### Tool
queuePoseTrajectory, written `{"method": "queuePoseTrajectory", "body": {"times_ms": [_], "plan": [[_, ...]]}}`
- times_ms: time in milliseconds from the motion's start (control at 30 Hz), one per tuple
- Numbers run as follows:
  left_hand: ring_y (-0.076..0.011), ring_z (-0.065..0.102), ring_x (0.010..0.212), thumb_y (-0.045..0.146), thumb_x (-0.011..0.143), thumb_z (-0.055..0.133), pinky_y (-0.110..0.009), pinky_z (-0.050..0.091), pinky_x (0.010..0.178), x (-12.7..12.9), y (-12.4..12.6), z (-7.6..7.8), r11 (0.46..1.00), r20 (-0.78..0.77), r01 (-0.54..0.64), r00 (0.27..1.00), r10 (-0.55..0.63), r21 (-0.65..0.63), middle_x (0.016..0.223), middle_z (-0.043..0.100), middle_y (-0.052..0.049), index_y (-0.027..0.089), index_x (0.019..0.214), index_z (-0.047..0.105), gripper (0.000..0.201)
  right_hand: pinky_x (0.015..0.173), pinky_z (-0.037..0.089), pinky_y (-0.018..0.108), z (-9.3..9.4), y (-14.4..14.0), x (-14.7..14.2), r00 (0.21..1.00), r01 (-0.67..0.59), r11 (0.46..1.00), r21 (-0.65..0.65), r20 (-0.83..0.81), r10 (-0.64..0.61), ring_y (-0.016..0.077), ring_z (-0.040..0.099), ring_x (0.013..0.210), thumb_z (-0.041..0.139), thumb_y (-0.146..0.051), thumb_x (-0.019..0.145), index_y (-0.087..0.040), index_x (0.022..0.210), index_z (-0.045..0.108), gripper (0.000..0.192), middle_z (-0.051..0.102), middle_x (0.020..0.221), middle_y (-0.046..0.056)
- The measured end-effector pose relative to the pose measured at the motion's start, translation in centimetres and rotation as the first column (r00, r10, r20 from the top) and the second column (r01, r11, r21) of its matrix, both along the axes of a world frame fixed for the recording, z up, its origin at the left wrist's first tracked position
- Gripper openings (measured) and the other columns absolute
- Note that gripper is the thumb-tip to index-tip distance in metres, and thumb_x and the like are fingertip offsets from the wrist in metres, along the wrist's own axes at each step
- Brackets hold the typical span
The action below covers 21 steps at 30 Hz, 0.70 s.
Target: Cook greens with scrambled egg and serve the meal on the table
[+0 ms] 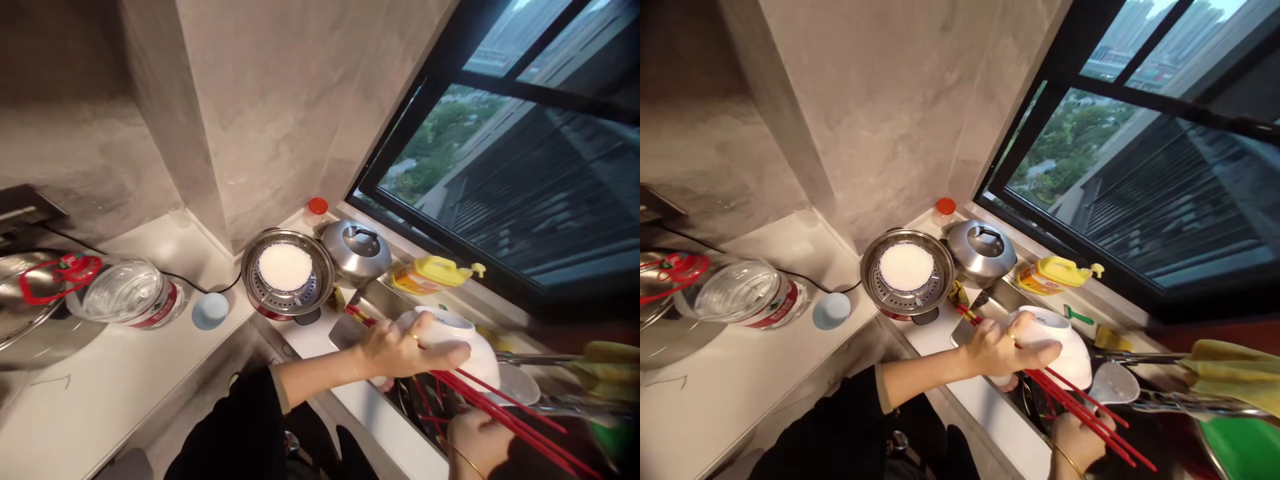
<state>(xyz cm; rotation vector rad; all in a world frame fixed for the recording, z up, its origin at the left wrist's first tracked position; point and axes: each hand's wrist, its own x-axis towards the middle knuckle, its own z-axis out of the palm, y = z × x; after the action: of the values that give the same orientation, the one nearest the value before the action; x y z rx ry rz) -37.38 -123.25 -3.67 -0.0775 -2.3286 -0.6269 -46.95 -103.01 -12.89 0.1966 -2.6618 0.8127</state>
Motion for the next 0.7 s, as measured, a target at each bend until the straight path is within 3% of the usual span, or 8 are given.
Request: {"method": "queuePoseTrajectory", "body": {"times_ms": [100,200,267,333,400,500,600,700], "plan": [[-0.0246,0.066,0.082,0.02,0.084,0.038,-0.035,0.053,0.062,-0.9,-0.1,1.8,0.997,0.041,-0.065,0.997,0.063,0.052,0.125,0.052,-0.014,0.03,0.124,0.055,0.044,0.052,0.041,0.041,0.2,0.0,-1.7,0.977,0.21,0.974,-0.083,-0.013,-0.212,0.0344,0.059,0.061,0.039,-0.042,0.079,-0.015,0.096,0.065,0.041,0.064,0.07,0.017],[-0.0244,0.065,0.087,0.014,0.078,0.043,-0.037,0.053,0.073,0.8,-1.9,3.7,0.925,0.101,-0.203,0.979,0.18,0.322,0.122,0.055,-0.012,0.026,0.124,0.053,0.049,0.058,0.045,0.037,1.9,-2.7,-3.6,0.997,0.035,0.979,-0.199,-0.064,-0.049,0.0283,0.062,0.063,0.04,-0.044,0.08,-0.012,0.102,0.064,0.045,0.066,0.07,0.013],[-0.0238,0.061,0.097,0.01,0.076,0.042,-0.036,0.05,0.084,3.5,-3.9,4.4,0.762,0.122,-0.294,0.953,0.276,0.577,0.114,0.061,-0.009,0.023,0.124,0.051,0.051,0.061,0.046,0.035,3.3,-5.8,-4.7,0.988,-0.149,0.973,-0.178,-0.056,0.141,0.0263,0.063,0.064,0.038,-0.049,0.081,-0.008,0.104,0.064,0.054,0.068,0.072,0.014],[-0.0218,0.059,0.101,0.013,0.078,0.042,-0.033,0.047,0.087,7.1,-6.1,4.3,0.495,0.167,-0.394,0.882,0.441,0.774,0.11,0.063,-0.008,0.02,0.121,0.052,0.044,0.061,0.046,0.033,4.7,-10.0,-5.1,0.924,-0.383,0.919,-0.092,-0.022,0.383,0.0259,0.064,0.067,0.035,-0.054,0.081,-0.007,0.101,0.067,0.061,0.07,0.076,0.016],[-0.0208,0.057,0.099,0.025,0.081,0.048,-0.03,0.048,0.083,11.1,-8.1,3.4,0.23,0.24,-0.434,0.784,0.572,0.871,0.108,0.062,-0.007,0.018,0.12,0.051,0.04,0.064,0.046,0.031,6.1,-14.9,-4.4,0.781,-0.625,0.78,0.026,0.007,0.625,0.0245,0.066,0.073,0.033,-0.054,0.083,-0.009,0.102,0.068,0.06,0.071,0.086,0.017],[-0.0157,0.058,0.073,0.049,0.078,0.054,-0.023,0.047,0.058,16.7,-10.4,1.0,-0.097,0.354,-0.39,0.67,0.652,0.916,0.086,0.061,-0.004,0.02,0.123,0.046,0.055,0.061,0.043,0.027,8.6,-22.4,-1.3,0.546,-0.81,0.477,0.343,0.141,0.826,0.0212,0.066,0.072,0.036,-0.042,0.088,-0.019,0.104,0.068,0.043,0.072,0.089,0.012],[-0.0074,0.04,0.043,0.061,0.077,0.05,-0.018,0.033,0.039,20.6,-11.6,-1.7,-0.247,0.406,-0.327,0.646,0.647,0.912,0.059,0.045,0.006,0.021,0.123,0.04,0.062,0.062,0.042,0.026,10.8,-28.6,2.6,0.368,-0.809,0.151,0.569,0.29,0.883,0.0209,0.067,0.073,0.037,-0.035,0.09,-0.021,0.103,0.068,0.036,0.073,0.087,0.01],[-0.0041,0.026,0.035,0.064,0.078,0.045,-0.016,0.024,0.034,22.6,-12.3,-3.8,-0.296,0.455,-0.347,0.637,0.622,0.89,0.052,0.033,0.01,0.021,0.12,0.038,0.061,0.064,0.043,0.029,12.0,-32.7,5.5,0.274,-0.74,-0.074,0.668,0.4,0.874,0.0244,0.067,0.076,0.039,-0.025,0.09,-0.015,0.094,0.069,0.033,0.071,0.083,0.015]]}}
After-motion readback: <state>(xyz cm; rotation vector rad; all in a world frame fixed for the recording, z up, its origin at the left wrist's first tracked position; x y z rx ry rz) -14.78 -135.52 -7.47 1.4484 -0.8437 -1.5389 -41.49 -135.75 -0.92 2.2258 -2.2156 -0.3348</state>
